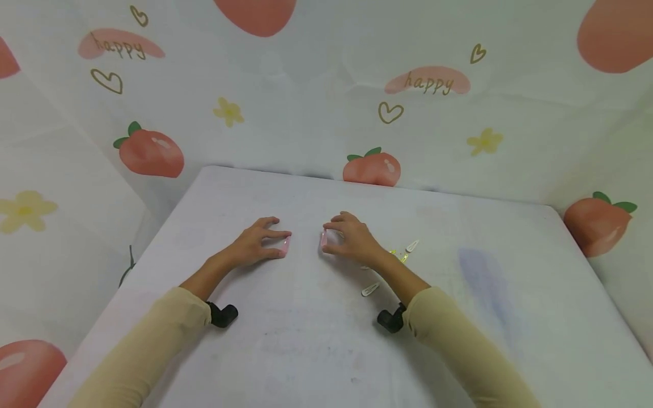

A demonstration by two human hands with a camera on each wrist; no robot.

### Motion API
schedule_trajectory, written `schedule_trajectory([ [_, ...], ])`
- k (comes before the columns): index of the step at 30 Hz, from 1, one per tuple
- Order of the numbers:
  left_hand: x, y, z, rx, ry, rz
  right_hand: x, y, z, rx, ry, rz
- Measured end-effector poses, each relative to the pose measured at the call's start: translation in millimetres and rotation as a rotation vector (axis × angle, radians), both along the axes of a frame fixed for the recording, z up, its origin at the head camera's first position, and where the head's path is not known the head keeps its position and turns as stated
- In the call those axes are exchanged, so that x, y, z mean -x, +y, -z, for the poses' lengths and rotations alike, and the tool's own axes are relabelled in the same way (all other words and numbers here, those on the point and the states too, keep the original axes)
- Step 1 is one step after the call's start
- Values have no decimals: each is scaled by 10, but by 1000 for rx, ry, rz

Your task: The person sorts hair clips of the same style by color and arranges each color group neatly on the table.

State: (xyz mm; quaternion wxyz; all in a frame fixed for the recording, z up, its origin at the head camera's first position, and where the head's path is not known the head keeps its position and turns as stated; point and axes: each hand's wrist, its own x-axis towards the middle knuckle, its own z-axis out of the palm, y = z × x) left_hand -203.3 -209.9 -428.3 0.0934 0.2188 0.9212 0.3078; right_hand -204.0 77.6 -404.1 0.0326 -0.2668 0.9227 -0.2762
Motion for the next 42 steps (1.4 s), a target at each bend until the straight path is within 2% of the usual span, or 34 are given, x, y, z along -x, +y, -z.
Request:
schedule_trajectory([
  [4, -3, 2, -8, 14, -4, -4, 26, -259, 68, -38, 0, -38],
  [10, 4, 8, -11, 10, 4, 1, 22, -496, 156, -68, -13, -11],
  [16, 19, 9, -3, 4, 13, 0, 2, -583, 185, -76, -11, 36],
  [28, 22, -10, -12, 13, 9, -3, 28, -630, 156, -93, -23, 18],
  [35, 16, 3, -4, 9, 2, -8, 15, -505, 75, -67, -57, -5],
  [42, -4, 11, 3, 6, -4, -15, -84, 27, -5, -37, -12, -68],
])
